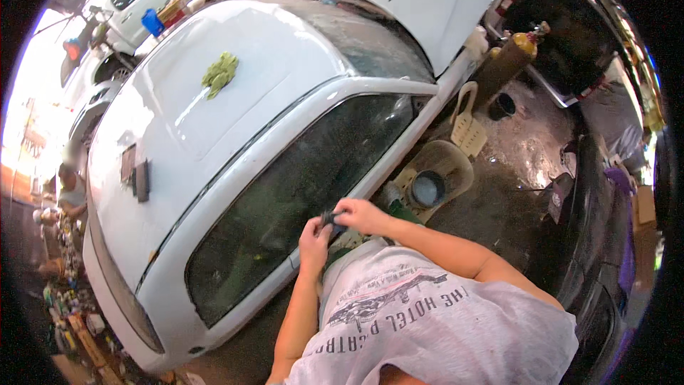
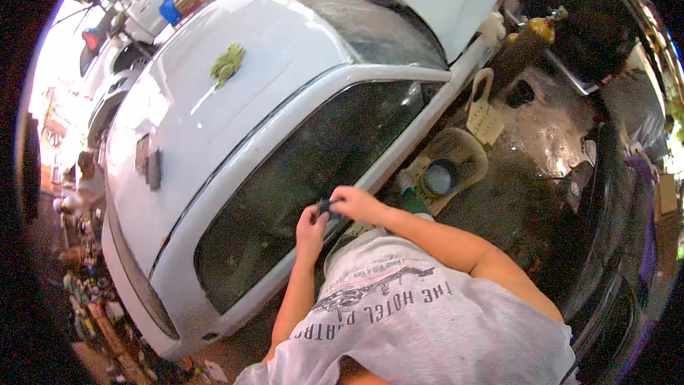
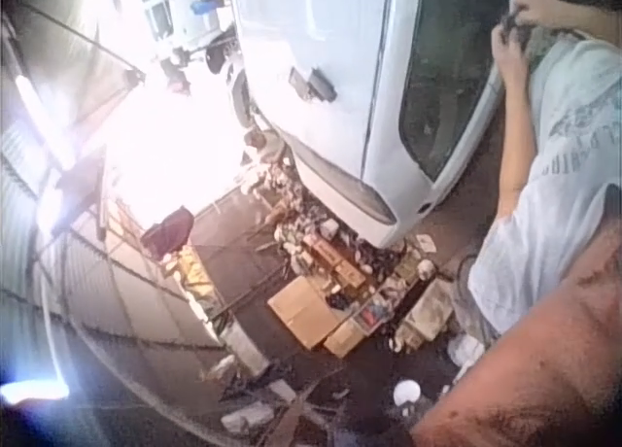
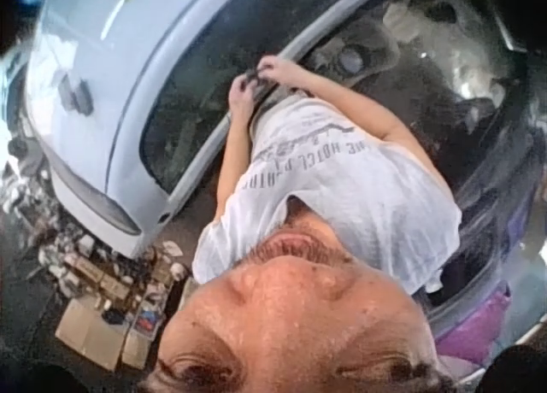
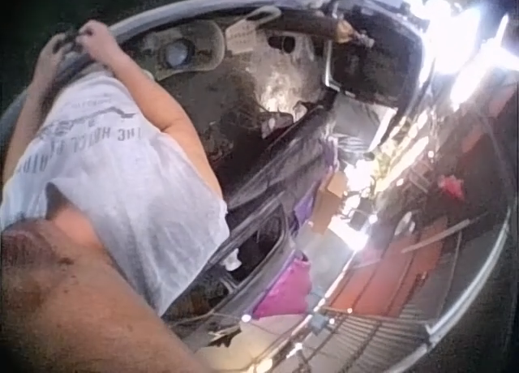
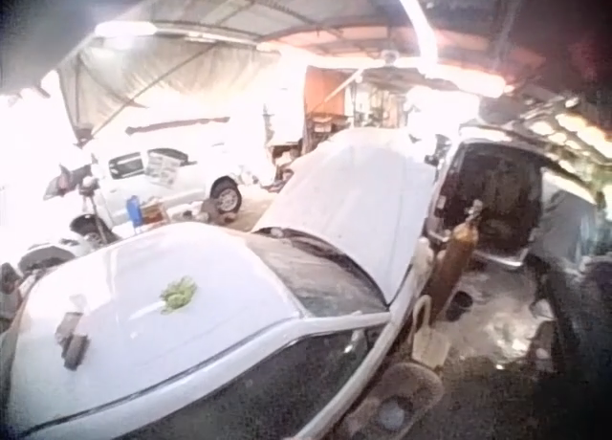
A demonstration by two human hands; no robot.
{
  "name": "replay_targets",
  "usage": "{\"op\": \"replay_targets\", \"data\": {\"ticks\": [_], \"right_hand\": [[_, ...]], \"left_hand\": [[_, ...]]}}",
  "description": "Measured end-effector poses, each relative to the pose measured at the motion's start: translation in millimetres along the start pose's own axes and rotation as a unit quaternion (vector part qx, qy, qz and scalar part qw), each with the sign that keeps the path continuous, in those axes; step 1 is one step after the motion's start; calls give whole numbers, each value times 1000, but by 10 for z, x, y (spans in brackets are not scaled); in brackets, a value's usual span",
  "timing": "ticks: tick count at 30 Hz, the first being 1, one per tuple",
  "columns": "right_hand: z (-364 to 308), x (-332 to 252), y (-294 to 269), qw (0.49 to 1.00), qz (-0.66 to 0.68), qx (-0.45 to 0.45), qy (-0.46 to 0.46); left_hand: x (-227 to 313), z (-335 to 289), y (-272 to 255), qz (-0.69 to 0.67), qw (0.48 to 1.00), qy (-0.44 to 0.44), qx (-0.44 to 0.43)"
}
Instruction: Sanding the roof of a car using a sanding block and water.
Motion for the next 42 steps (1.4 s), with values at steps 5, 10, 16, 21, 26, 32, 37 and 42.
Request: {"op": "replay_targets", "data": {"ticks": [5, 10, 16, 21, 26, 32, 37, 42], "right_hand": [[-24, 29, -49, 977, -152, -133, -65], [158, 62, -281, 971, -172, -165, -36], [855, 2, -1237, 985, -112, -26, -128], [2191, -306, -2340, 935, -158, 196, -251], [3843, -766, -2658, 854, -304, 249, -340], [4539, -573, -2547, 836, -304, 284, -358], [4136, -117, -2546, 866, -288, 280, -298], [5025, -389, -2535, 870, -274, 294, -285]], "left_hand": [[418, -24, 118, 163, 951, 260, -29], [744, 186, 471, 136, 958, 247, -53], [1146, 1100, 351, 128, 958, 234, 103], [1727, 2391, -281, 313, 851, 324, 270], [2182, 4153, -992, 426, 781, 262, 374], [2360, 5462, -864, 430, 793, 152, 404], [2581, 5097, 665, 454, 744, 371, 320], [2616, 4915, 1175, 482, 741, 330, 330]]}}
Point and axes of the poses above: each hand's wrist, its own z-axis towards the middle knuckle, its own y-axis out of the palm, x = y × z, the point moved 8 cm from there along z, towards the middle knuckle, and after that the axes turned 11 degrees about x, right-handed, at the moved point
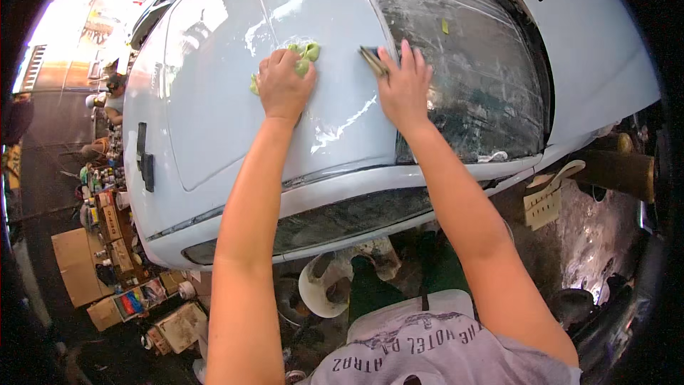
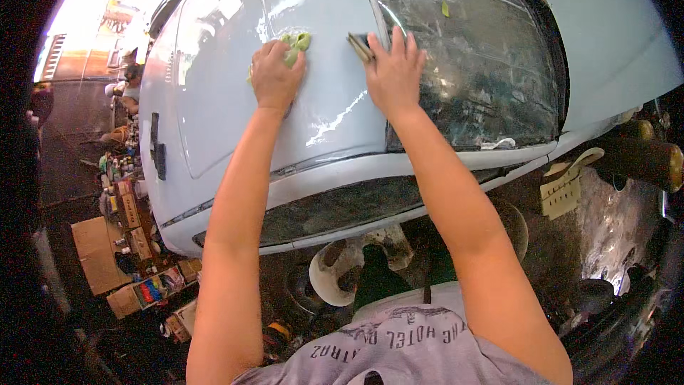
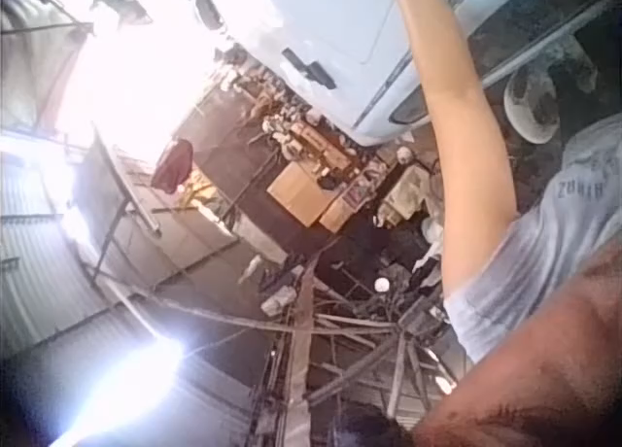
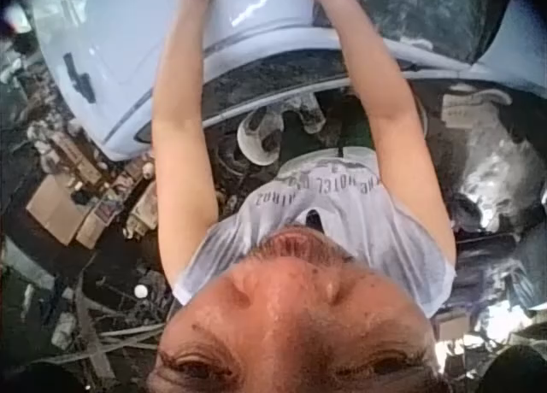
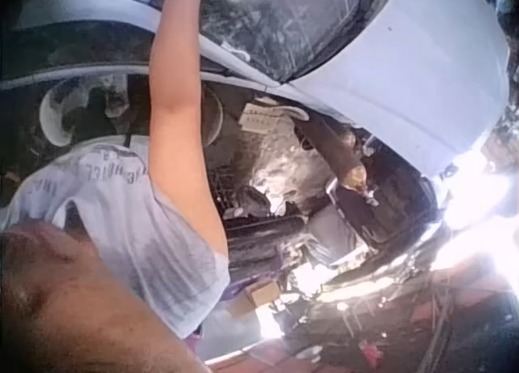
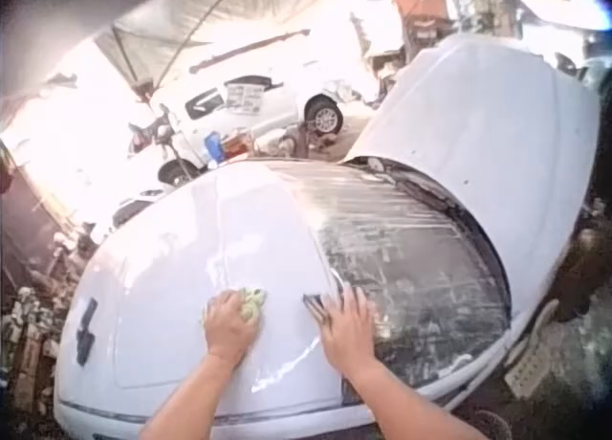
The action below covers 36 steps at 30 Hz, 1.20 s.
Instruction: Sanding the roof of a car using a sanding block and water.
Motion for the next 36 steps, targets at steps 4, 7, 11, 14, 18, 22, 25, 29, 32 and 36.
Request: {"op": "replay_targets", "data": {"ticks": [4, 7, 11, 14, 18, 22, 25, 29, 32, 36], "right_hand": [[354, 102, 237, 998, 0, 12, 60], [-111, 63, -88, 997, 24, -17, 66], [-765, 21, -372, 987, 13, -119, 105], [-471, 51, -241, 992, 70, -50, 89], [262, 211, 316, 989, 77, -48, 113], [235, 199, 176, 988, 80, -54, 123], [-193, 144, -143, 986, 83, -79, 120], [-203, 166, -84, 990, 84, -71, 93], [276, 269, 272, 992, 81, -52, 78], [933, 339, 727, 994, 56, -46, 76]], "left_hand": [[50, -144, -101, -30, 993, -38, -111], [218, -607, -532, 2, 996, 54, -64], [49, -781, -541, -8, 995, 30, -91], [-20, -724, -470, -19, 996, 21, -82], [-2, -712, -481, -21, 996, 26, -79], [-2, -701, -507, -49, 990, 63, -113], [-38, -675, -483, -63, 986, 79, -135], [-60, -680, -469, -58, 986, 78, -134], [-55, -675, -478, -69, 986, 82, -131], [-53, -641, -475, -79, 985, 87, -128]]}}
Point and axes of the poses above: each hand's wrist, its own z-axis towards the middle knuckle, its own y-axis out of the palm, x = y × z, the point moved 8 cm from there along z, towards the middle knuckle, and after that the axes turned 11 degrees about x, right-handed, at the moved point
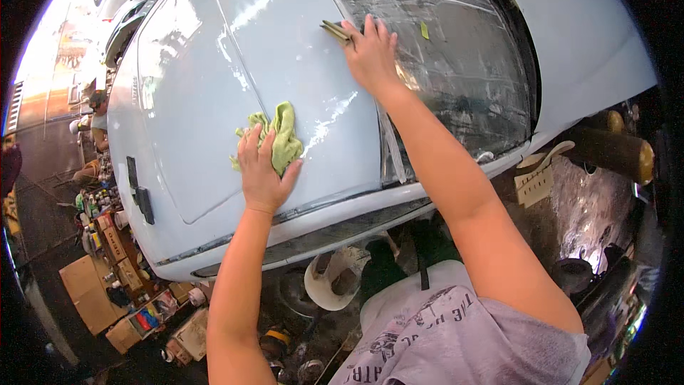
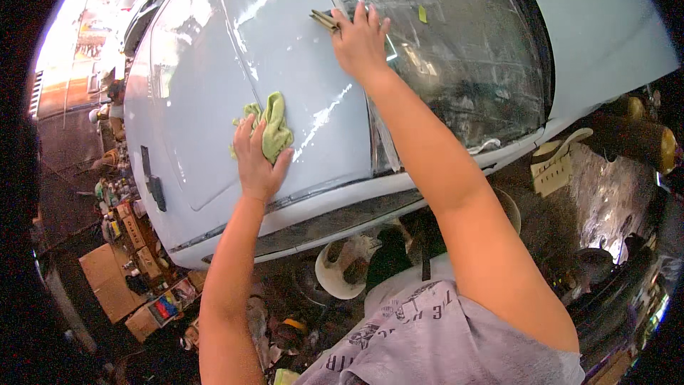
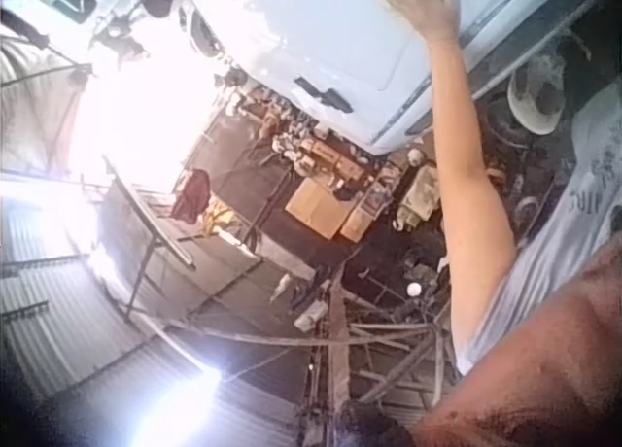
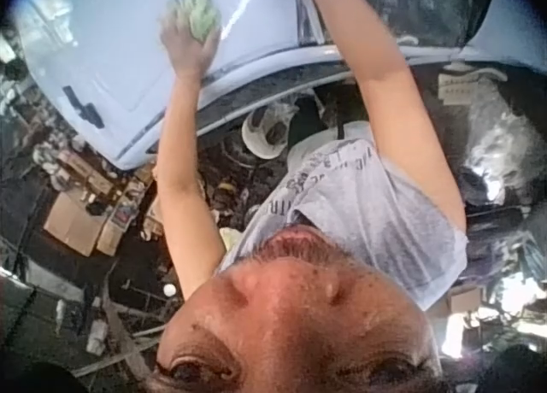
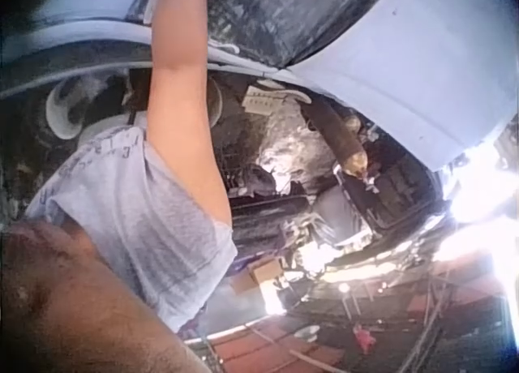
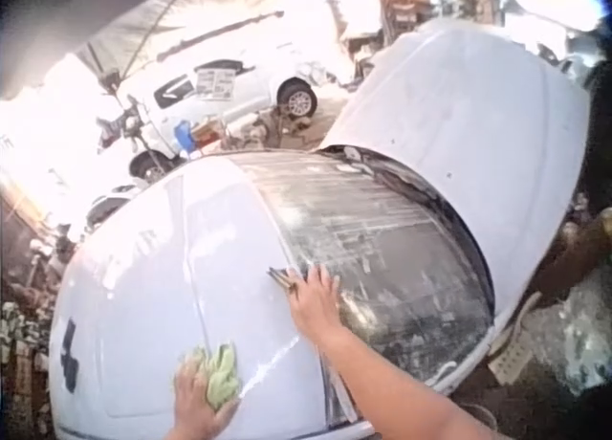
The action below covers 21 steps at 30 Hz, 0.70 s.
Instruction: Sanding the roof of a car using a sanding block and water.
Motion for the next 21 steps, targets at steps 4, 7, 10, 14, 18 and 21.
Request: {"op": "replay_targets", "data": {"ticks": [4, 7, 10, 14, 18, 21], "right_hand": [[566, -56, 346, 999, -38, -12, -9], [976, -32, 657, 998, -50, -25, -5], [1379, -9, 963, 998, -47, -39, 11], [1982, -130, 1314, 995, -65, -69, 23], [2435, -216, 1583, 985, -92, -131, 60], [2486, -250, 1610, 988, -109, -107, 37]], "left_hand": [[-23, 13, 14, -8, 1000, -4, -9], [-39, 14, 18, -7, 1000, -9, -10], [-57, 15, 14, 0, 1000, -16, -11], [-79, 44, 2, -3, 1000, -23, -15], [-130, 65, -13, -15, 999, -42, -16], [-117, 34, 3, -16, 999, -41, -32]]}}
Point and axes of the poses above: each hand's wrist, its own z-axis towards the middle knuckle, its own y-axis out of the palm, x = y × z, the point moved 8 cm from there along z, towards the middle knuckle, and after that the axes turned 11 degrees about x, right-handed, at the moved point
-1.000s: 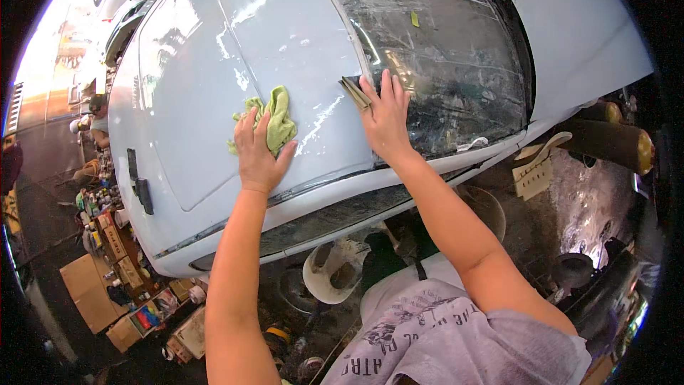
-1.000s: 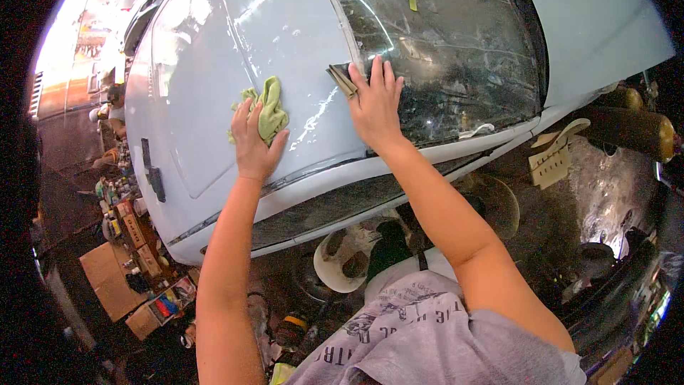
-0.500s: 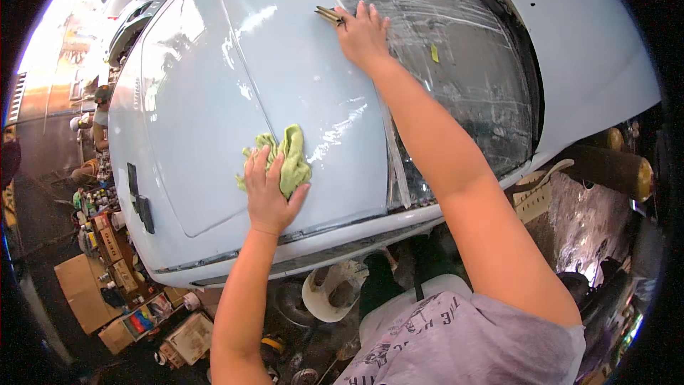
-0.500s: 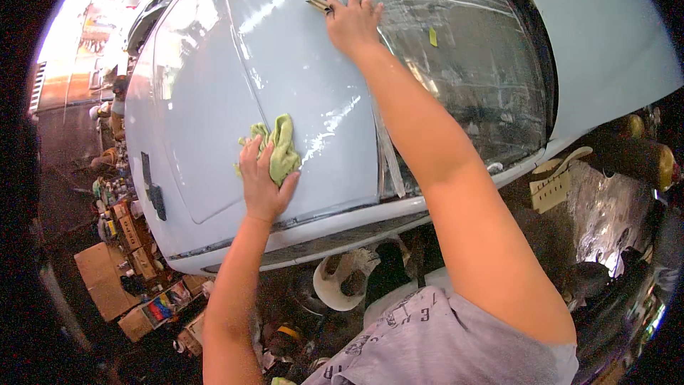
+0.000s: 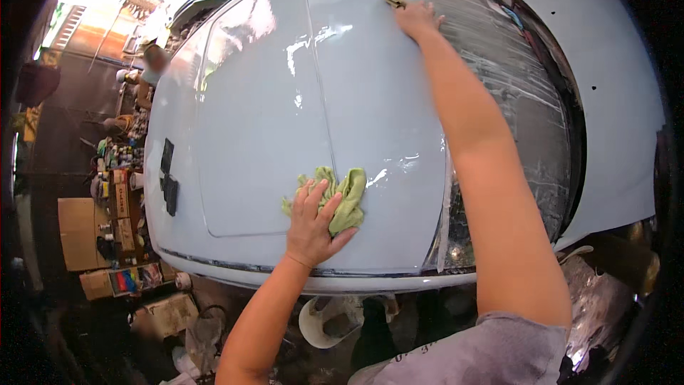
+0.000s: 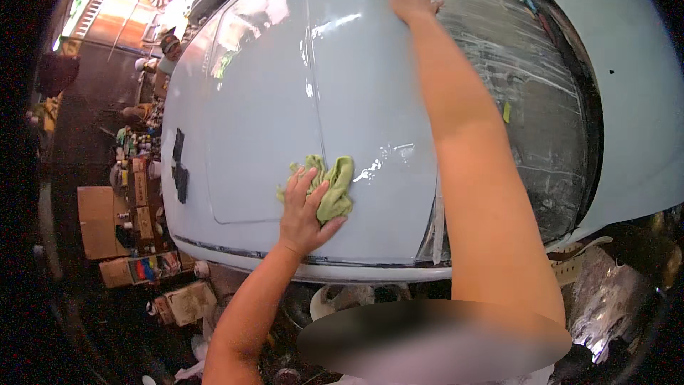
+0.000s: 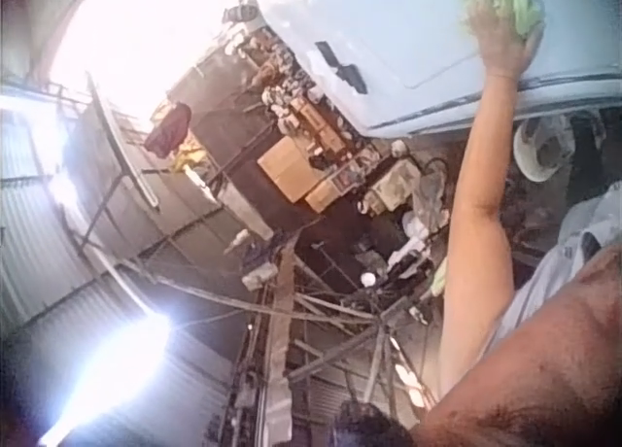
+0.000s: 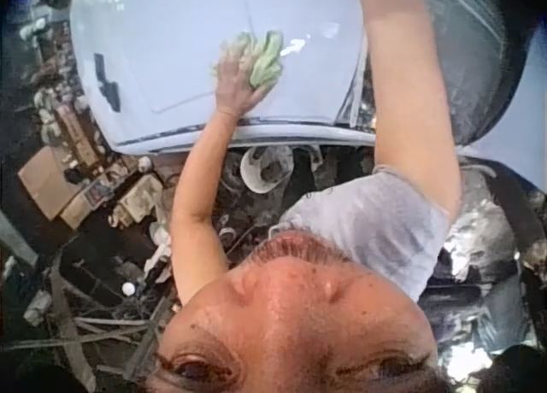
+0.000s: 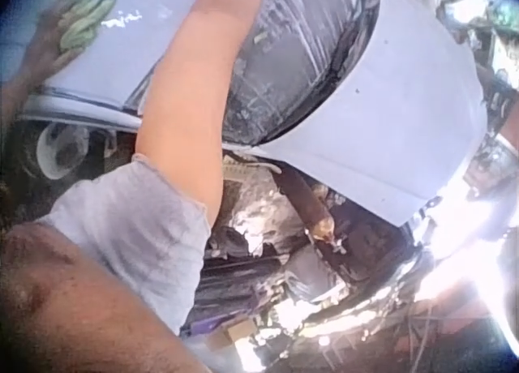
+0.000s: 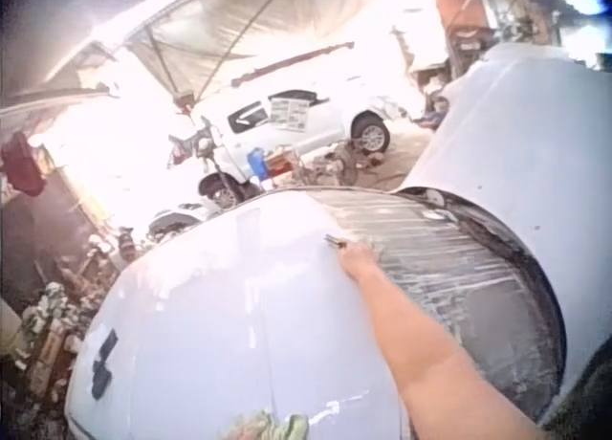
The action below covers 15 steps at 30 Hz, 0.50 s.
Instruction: Sanding the roof of a car using a sanding block and water.
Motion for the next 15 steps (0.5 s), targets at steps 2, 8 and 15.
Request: {"op": "replay_targets", "data": {"ticks": [2, 8, 15], "right_hand": [[-125, 50, 7, 1000, -9, 3, -18], [-1042, 385, -377, 999, -4, 44, -29], [-2848, 636, -1060, 994, 36, 90, -46]], "left_hand": [[4, -14, 6, 1, 1000, -1, 3], [70, -29, 0, 8, 1000, 11, 23], [168, -29, -85, 12, 999, 19, 39]]}}
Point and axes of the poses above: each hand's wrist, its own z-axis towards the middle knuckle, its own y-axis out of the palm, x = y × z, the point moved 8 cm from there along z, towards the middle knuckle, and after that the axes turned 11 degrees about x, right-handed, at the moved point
